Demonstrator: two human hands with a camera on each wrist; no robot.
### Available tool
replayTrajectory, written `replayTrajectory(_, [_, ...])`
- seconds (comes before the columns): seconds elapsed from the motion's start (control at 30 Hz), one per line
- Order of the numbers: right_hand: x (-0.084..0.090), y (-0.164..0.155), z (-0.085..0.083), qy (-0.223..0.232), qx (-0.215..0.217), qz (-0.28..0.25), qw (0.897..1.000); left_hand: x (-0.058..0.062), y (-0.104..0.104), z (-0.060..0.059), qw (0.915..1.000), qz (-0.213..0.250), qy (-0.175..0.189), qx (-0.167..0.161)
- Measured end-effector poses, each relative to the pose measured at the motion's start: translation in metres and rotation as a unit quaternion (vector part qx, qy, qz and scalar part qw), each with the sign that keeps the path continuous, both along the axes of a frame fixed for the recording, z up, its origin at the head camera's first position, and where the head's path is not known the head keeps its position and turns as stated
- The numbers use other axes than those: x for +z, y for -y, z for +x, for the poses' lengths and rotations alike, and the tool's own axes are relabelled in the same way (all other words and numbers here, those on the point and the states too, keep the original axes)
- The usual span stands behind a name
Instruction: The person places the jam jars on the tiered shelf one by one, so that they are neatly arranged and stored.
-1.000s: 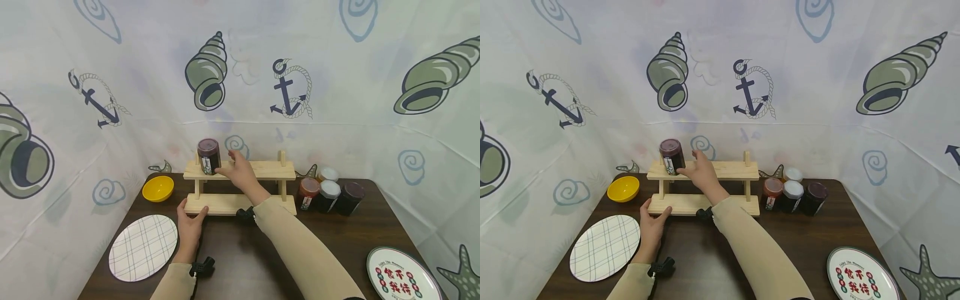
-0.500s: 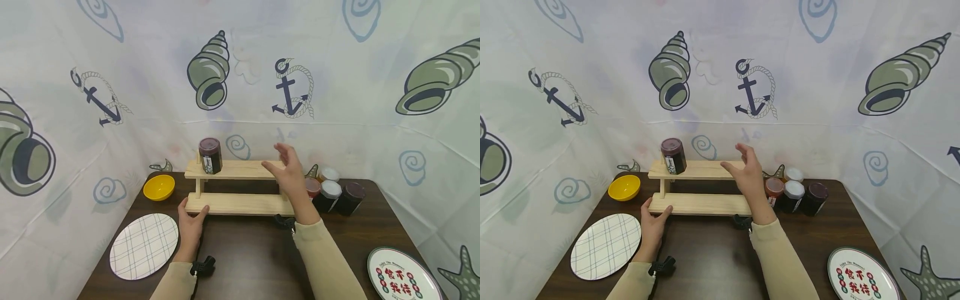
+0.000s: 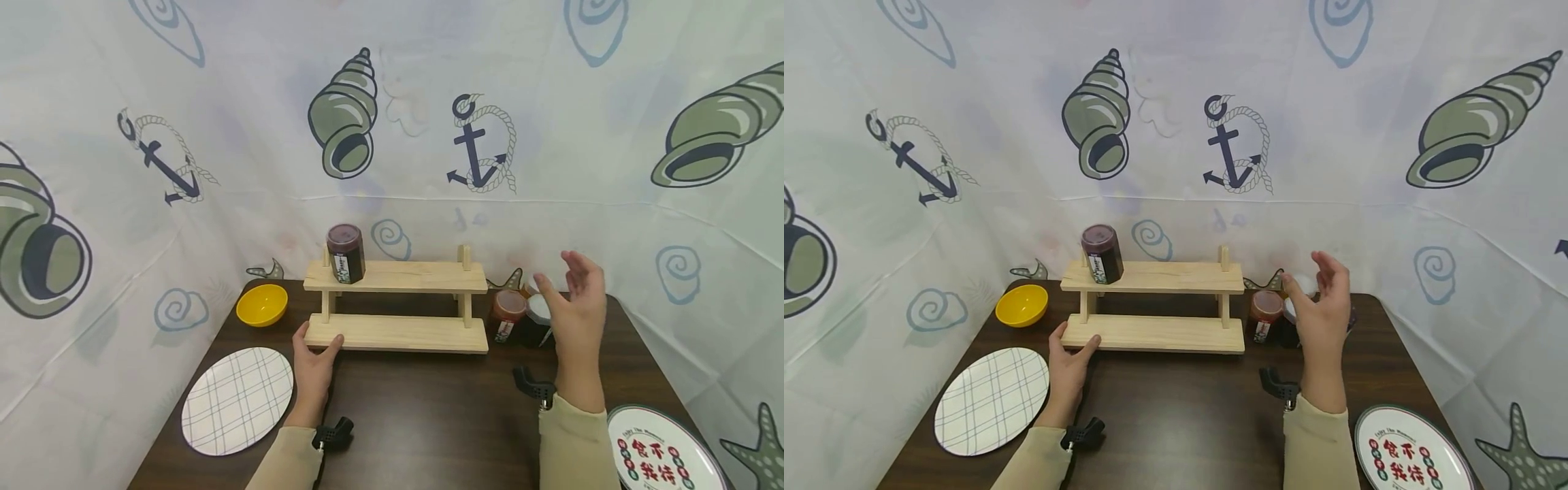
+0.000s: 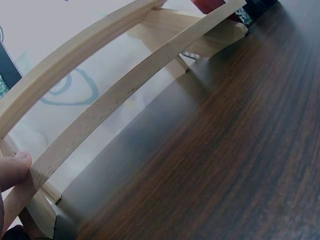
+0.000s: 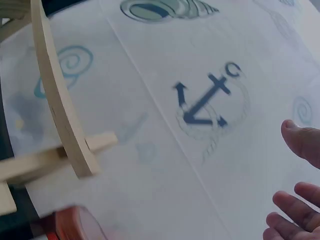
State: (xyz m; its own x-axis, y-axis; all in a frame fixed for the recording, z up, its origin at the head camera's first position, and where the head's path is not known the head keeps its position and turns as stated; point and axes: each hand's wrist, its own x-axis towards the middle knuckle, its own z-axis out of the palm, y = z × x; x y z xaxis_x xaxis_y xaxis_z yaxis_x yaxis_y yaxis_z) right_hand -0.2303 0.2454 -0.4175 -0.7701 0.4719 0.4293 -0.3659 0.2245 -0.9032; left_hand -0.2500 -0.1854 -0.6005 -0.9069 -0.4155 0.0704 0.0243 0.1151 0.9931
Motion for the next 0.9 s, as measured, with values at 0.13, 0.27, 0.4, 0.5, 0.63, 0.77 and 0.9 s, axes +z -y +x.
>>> replayTrajectory(0.13, [-0.011,-0.021,0.009,0.006,-0.035,-0.032,0.999,-0.001,-0.001,0.002,1.0000,0.004,-0.004,-0.002])
replayTrajectory(0.27, [-0.021,-0.036,0.010,0.016,-0.056,-0.036,0.998,0.000,-0.002,0.002,1.0000,0.001,0.004,-0.003])
replayTrajectory(0.4, [-0.029,-0.050,0.006,0.042,-0.078,-0.030,0.996,0.000,-0.001,0.002,0.9999,-0.002,0.015,0.001])
replayTrajectory(0.5, [-0.035,-0.060,0.004,0.070,-0.096,-0.031,0.992,0.002,-0.001,0.001,0.9998,-0.003,0.018,0.000])
replayTrajectory(0.63, [-0.050,-0.069,0.000,0.086,-0.114,-0.036,0.989,0.002,0.000,0.001,0.9999,-0.005,0.016,-0.002])
replayTrajectory(0.77, [-0.065,-0.075,-0.006,0.121,-0.121,-0.032,0.985,0.000,-0.001,0.000,0.9999,-0.006,0.009,-0.001])
replayTrajectory(0.9, [-0.076,-0.080,-0.011,0.182,-0.105,-0.016,0.977,-0.001,-0.001,-0.001,1.0000,0.000,0.005,0.000])
